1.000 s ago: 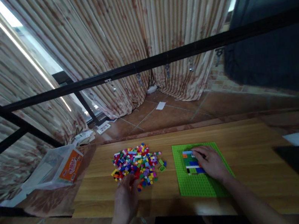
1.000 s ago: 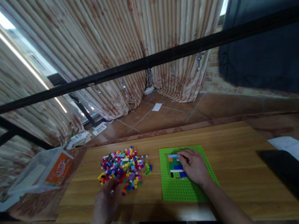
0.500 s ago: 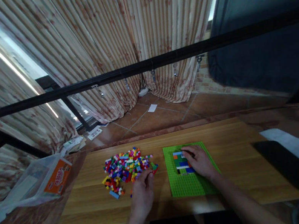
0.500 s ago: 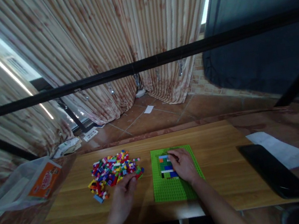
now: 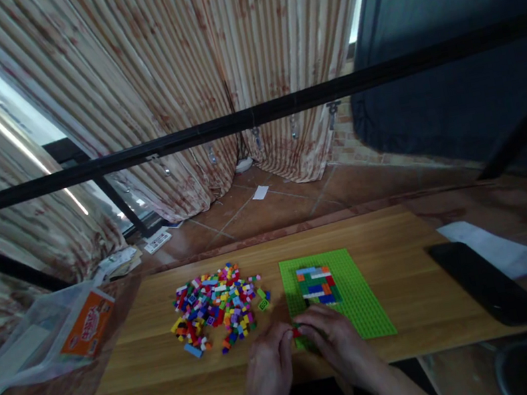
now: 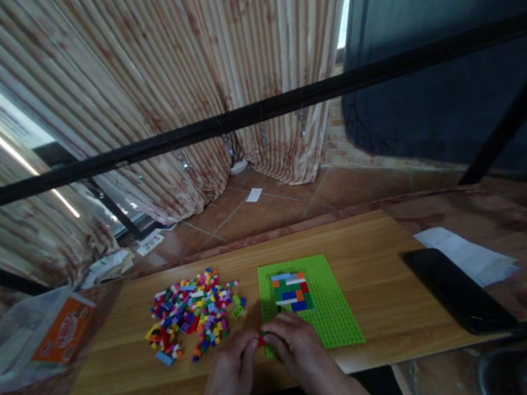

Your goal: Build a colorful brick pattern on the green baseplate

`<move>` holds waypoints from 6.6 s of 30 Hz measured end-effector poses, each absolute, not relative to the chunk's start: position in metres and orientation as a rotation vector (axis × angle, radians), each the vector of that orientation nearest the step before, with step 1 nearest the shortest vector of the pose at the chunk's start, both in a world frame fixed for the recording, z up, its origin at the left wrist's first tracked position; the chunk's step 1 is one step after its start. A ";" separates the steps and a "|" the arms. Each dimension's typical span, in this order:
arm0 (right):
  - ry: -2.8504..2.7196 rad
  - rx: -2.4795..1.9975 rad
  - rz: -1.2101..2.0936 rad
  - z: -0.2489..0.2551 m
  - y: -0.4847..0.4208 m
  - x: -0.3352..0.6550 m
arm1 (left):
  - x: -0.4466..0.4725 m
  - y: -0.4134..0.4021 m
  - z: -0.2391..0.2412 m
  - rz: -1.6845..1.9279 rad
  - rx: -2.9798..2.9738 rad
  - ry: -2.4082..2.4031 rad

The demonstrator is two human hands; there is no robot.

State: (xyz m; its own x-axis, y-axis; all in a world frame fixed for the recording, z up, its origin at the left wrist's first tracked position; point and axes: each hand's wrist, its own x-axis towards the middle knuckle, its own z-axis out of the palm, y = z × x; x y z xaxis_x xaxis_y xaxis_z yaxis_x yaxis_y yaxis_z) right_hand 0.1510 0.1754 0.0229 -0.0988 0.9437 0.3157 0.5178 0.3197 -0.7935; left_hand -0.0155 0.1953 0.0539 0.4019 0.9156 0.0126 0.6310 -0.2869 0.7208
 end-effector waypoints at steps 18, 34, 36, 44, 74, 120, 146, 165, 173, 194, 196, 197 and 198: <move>-1.307 -1.577 0.488 -0.001 0.146 0.193 | -0.017 0.187 0.034 0.709 1.762 1.378; -1.318 -1.622 0.345 0.011 0.198 0.216 | -0.028 0.203 -0.001 0.862 1.978 1.372; -1.314 -1.623 0.357 0.010 0.203 0.217 | -0.027 0.204 -0.001 0.879 1.958 1.378; -1.252 -1.724 0.336 -0.007 0.197 0.228 | -0.023 0.210 0.007 0.868 1.873 1.371; -1.702 -1.548 0.435 0.022 0.153 0.188 | 0.022 0.203 0.034 0.743 1.659 1.120; -1.761 -1.717 0.000 0.015 0.222 0.194 | 0.039 0.241 0.004 0.693 2.402 1.235; -1.725 -1.770 0.008 0.002 0.221 0.165 | 0.031 0.234 -0.010 0.841 2.324 1.181; -1.758 -1.669 0.116 -0.004 0.221 0.172 | 0.033 0.236 -0.001 0.734 2.320 1.209; -1.727 -1.649 0.165 -0.004 0.222 0.171 | 0.034 0.237 0.001 0.676 2.349 1.215; -1.422 -1.604 0.266 0.005 0.208 0.200 | 0.036 0.238 -0.005 0.701 2.430 1.296; -1.342 -1.673 0.195 0.000 0.198 0.224 | 0.035 0.239 -0.004 0.709 2.428 1.281; -1.306 -1.739 0.165 -0.003 0.194 0.237 | 0.034 0.239 -0.004 0.714 2.425 1.275; -1.281 -1.805 0.141 -0.006 0.190 0.248 | 0.034 0.239 -0.004 0.720 2.421 1.270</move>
State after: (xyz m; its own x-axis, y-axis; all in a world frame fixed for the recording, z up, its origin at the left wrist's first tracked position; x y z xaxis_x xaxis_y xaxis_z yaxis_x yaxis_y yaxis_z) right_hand 0.2482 0.1898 -0.0059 0.4591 0.8041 0.3776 0.7025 -0.0685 -0.7083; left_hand 0.0339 0.2393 -0.0040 0.4796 0.8293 0.2868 0.6718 -0.5573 0.4880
